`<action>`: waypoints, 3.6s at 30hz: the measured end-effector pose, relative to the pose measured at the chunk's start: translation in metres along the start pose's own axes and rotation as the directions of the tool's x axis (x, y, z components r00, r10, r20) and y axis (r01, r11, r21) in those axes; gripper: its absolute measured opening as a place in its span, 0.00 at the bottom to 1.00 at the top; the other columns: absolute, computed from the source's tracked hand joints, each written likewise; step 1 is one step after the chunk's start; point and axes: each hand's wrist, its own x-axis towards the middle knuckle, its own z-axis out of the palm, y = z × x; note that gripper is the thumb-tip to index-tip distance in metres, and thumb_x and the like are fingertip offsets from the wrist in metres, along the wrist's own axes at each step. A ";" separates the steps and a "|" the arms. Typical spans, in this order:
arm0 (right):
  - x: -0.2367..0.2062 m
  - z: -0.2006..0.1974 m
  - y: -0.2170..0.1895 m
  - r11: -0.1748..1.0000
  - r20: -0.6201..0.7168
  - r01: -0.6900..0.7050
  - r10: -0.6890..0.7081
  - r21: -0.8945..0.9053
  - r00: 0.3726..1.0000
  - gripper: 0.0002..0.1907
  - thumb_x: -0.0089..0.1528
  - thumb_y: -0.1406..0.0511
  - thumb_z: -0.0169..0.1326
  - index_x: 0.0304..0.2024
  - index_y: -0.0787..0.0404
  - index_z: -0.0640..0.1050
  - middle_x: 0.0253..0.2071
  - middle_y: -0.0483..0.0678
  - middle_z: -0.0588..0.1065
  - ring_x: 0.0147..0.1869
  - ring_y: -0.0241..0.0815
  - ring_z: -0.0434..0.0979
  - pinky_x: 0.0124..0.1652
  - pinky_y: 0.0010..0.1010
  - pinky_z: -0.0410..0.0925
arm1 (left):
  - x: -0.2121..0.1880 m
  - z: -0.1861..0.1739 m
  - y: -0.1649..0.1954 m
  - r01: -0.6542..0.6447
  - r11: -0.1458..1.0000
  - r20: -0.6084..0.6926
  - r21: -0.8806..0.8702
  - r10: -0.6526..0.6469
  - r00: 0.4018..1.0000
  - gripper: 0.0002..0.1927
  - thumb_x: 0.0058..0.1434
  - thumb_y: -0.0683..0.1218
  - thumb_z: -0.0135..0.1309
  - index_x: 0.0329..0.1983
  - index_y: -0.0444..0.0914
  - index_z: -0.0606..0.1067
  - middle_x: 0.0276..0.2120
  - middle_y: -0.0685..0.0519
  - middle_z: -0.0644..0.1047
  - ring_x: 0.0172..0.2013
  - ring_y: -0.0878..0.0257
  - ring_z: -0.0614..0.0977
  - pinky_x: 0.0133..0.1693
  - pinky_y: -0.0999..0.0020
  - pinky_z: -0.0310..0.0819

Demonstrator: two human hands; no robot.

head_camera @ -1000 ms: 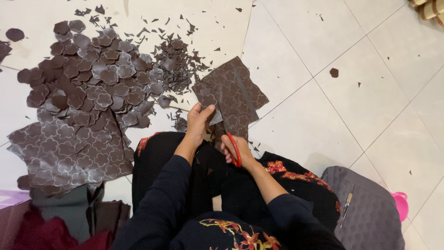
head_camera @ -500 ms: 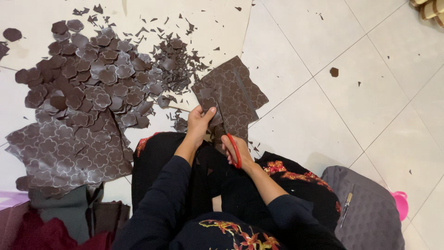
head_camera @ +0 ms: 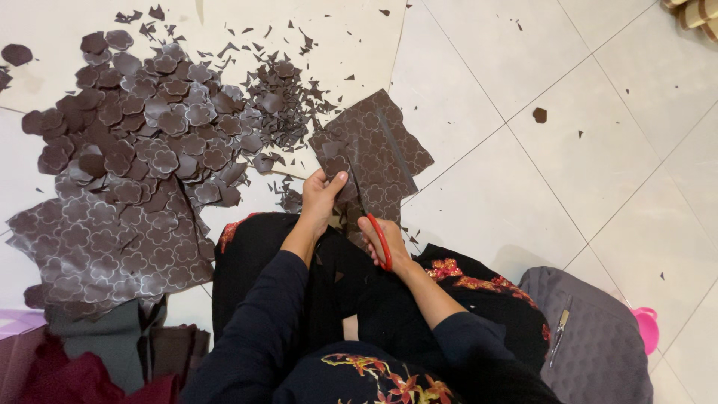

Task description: The person sits on the floor and uses red-handled scissors to cut flower-shaped pieces from a brown patterned sheet. They repeatedly trim the edges of each shape and place the finished pieces into a growing pile on the floor.

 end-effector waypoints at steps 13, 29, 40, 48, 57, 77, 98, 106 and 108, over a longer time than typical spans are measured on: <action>-0.002 -0.007 -0.008 0.999 0.006 -0.008 0.008 -0.043 1.000 0.28 0.62 0.43 0.54 0.22 0.57 0.70 0.15 0.39 0.65 0.13 0.30 0.64 0.14 0.22 0.60 | 0.003 -0.003 -0.001 0.003 1.000 -0.032 -0.018 -0.004 0.999 0.09 0.65 0.40 0.58 0.47 0.33 0.79 0.38 0.54 0.83 0.34 0.69 0.82 0.37 0.73 0.77; 0.006 -0.030 -0.017 0.984 0.044 0.090 -0.084 -0.151 0.995 0.27 0.61 0.42 0.55 0.32 0.59 0.77 0.15 0.40 0.67 0.15 0.31 0.66 0.17 0.24 0.60 | 0.001 -0.007 0.000 0.074 0.997 0.010 0.014 -0.074 0.997 0.05 0.64 0.43 0.59 0.40 0.37 0.79 0.31 0.56 0.81 0.28 0.69 0.80 0.28 0.74 0.71; 0.006 -0.033 -0.019 0.962 0.125 0.171 -0.147 -0.214 0.981 0.30 0.61 0.38 0.50 0.35 0.58 0.79 0.17 0.40 0.66 0.19 0.33 0.66 0.22 0.26 0.60 | 0.000 -0.006 0.002 0.137 0.989 0.014 0.049 -0.138 0.990 0.05 0.63 0.44 0.60 0.37 0.39 0.77 0.29 0.57 0.80 0.28 0.69 0.80 0.29 0.73 0.74; 0.013 -0.035 -0.011 0.977 0.159 0.171 -0.150 -0.125 0.976 0.28 0.63 0.41 0.48 0.41 0.58 0.79 0.23 0.41 0.66 0.23 0.33 0.68 0.25 0.26 0.63 | 0.000 -0.006 0.001 0.144 0.987 0.022 0.075 -0.146 0.989 0.08 0.64 0.48 0.60 0.36 0.38 0.80 0.28 0.56 0.81 0.25 0.68 0.79 0.27 0.72 0.71; 0.015 -0.035 -0.008 0.977 0.239 0.209 -0.194 -0.039 0.951 0.27 0.65 0.44 0.49 0.45 0.60 0.78 0.24 0.39 0.64 0.26 0.32 0.66 0.28 0.26 0.63 | 0.000 -0.007 0.001 0.140 0.987 0.014 0.084 -0.142 0.990 0.10 0.63 0.49 0.60 0.35 0.37 0.80 0.27 0.54 0.81 0.25 0.67 0.80 0.28 0.71 0.74; 0.014 -0.029 -0.005 0.981 0.198 0.193 -0.187 -0.012 0.962 0.31 0.65 0.41 0.44 0.35 0.61 0.75 0.22 0.42 0.66 0.22 0.32 0.68 0.23 0.24 0.64 | -0.005 -0.004 0.005 0.142 0.979 0.084 0.145 -0.155 0.984 0.08 0.64 0.47 0.60 0.37 0.37 0.81 0.28 0.55 0.81 0.25 0.69 0.80 0.27 0.72 0.72; 0.013 -0.031 -0.010 0.992 0.116 0.105 -0.096 -0.071 0.989 0.30 0.65 0.42 0.48 0.30 0.63 0.75 0.19 0.42 0.66 0.17 0.33 0.66 0.19 0.24 0.63 | -0.004 -0.004 0.005 0.106 0.986 0.111 0.128 -0.120 0.987 0.07 0.64 0.46 0.60 0.36 0.36 0.80 0.26 0.55 0.80 0.23 0.69 0.77 0.24 0.72 0.69; 0.008 -0.032 -0.017 0.993 0.282 0.094 -0.111 0.073 0.953 0.34 0.67 0.41 0.41 0.44 0.64 0.79 0.24 0.39 0.65 0.25 0.33 0.67 0.27 0.26 0.65 | -0.002 -0.006 0.003 0.122 0.984 0.082 0.133 -0.134 0.988 0.07 0.64 0.46 0.60 0.36 0.38 0.80 0.25 0.56 0.80 0.22 0.70 0.76 0.24 0.73 0.68; 0.007 -0.033 -0.016 0.988 0.316 0.102 -0.134 0.118 0.939 0.34 0.66 0.40 0.40 0.47 0.62 0.78 0.25 0.39 0.66 0.27 0.33 0.68 0.30 0.26 0.66 | -0.002 -0.005 0.003 0.127 0.978 0.098 0.164 -0.144 0.985 0.07 0.64 0.46 0.60 0.35 0.37 0.80 0.26 0.56 0.80 0.22 0.70 0.76 0.25 0.73 0.69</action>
